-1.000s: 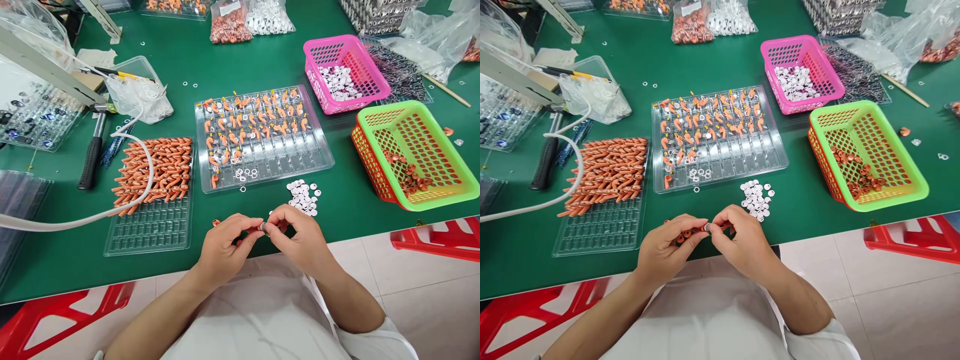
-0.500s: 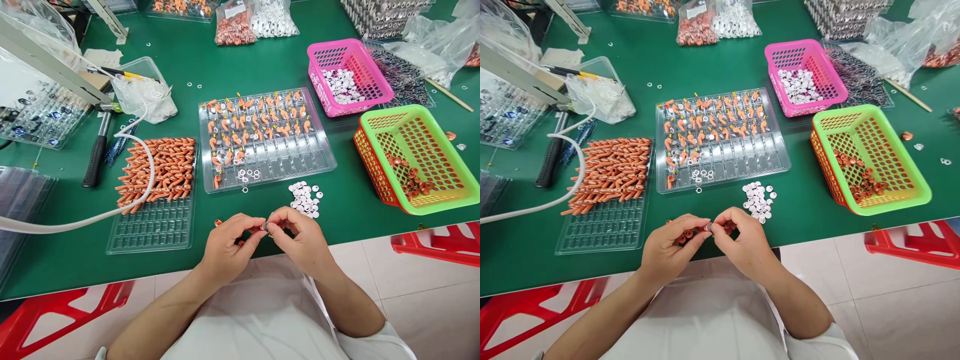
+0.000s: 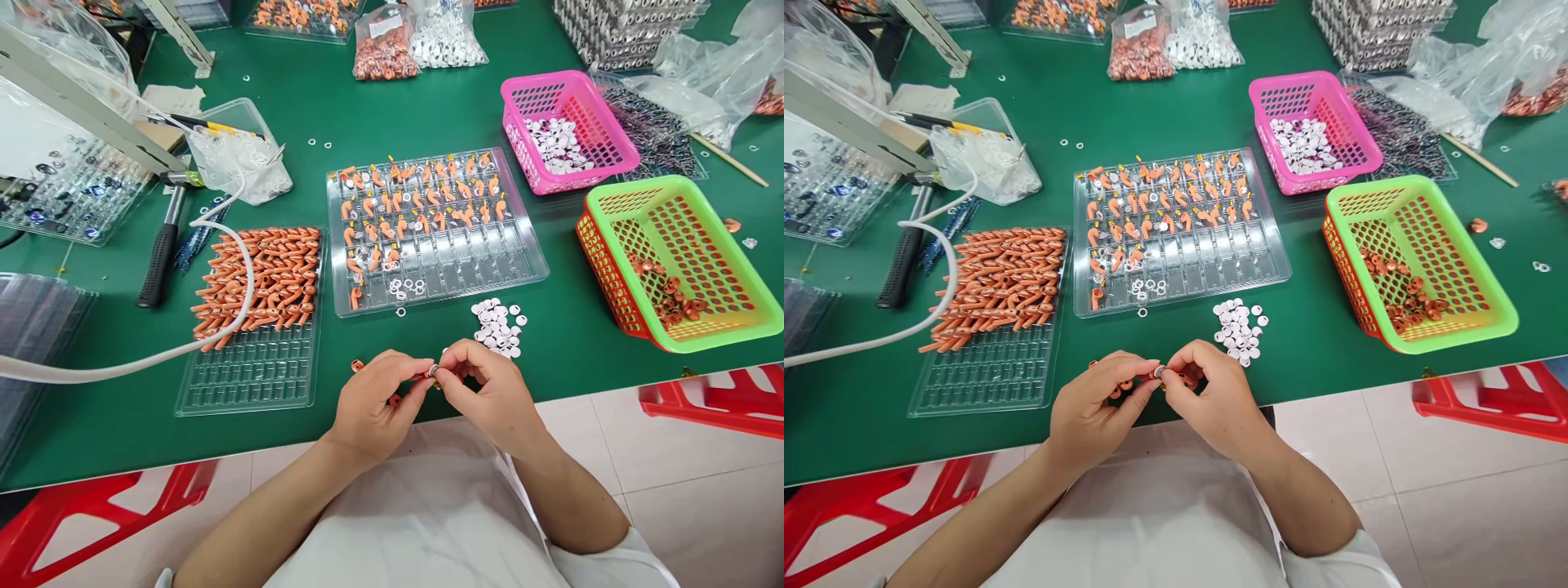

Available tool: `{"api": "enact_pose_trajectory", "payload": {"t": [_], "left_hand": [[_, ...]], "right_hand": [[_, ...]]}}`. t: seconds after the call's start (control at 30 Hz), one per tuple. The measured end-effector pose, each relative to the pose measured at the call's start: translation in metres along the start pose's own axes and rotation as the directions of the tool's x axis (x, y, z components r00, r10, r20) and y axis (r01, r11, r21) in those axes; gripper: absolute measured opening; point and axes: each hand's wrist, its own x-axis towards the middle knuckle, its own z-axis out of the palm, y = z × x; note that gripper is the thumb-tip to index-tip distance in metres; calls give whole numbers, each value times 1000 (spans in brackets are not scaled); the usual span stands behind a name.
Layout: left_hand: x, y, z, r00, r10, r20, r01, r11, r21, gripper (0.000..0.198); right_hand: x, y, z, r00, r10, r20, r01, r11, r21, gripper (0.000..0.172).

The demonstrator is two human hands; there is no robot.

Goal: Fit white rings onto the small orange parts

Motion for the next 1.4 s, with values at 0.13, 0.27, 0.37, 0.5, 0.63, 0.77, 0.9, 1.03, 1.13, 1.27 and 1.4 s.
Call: {"api": "enact_pose_trajectory", "payload": {"t": [0.13, 0.27, 0.37, 0.5, 0.63, 0.77, 0.9, 1.03, 1.13, 1.27, 1.4], "left_hand": [[1, -1, -1, 1000, 24, 9, -24, 1000, 6, 18], [1, -2, -2, 999, 34, 30, -34, 999, -13, 20], [0, -5, -2, 998, 54, 41, -53, 998, -23, 21], [-1, -8, -1, 995, 59, 83, -56, 998, -37, 22], [-2, -8, -3, 994, 46, 102, -41, 998, -47, 24], [-1, -6, -4, 995, 18, 97, -15, 999, -29, 23], [-1, -5, -5, 997, 4, 75, -1, 999, -35, 22], [-2, -3, -6, 997, 6, 80, 0, 998, -70, 23], [-2, -1, -7, 996, 30, 86, -21, 995, -102, 25], [-3, 2, -8, 996, 49, 71, -40, 993, -114, 25], [-3, 5, -10, 998, -13, 69, 21, 994, -111, 22]], "right_hand": [[-1, -1, -1, 996, -90, 5, 90, 996, -28, 9], [-1, -2, -4, 981, -191, 17, 192, 977, -95, 13], [-2, -2, -6, 966, -254, 37, 257, 957, -135, 14], [-1, -1, -8, 955, -286, 76, 295, 939, -179, 15], [0, -1, -9, 957, -264, 117, 283, 939, -195, 16], [2, -5, -8, 973, -199, 118, 217, 963, -163, 15], [5, -10, -7, 994, -53, 94, 59, 996, -65, 12], [6, -11, -8, 989, 57, 137, -59, 998, 6, 11], [5, -9, -9, 980, 88, 176, -100, 993, 61, 11], [6, -5, -9, 964, 118, 238, -160, 973, 169, 13], [9, -3, -8, 951, 146, 273, -209, 953, 219, 16]]}}
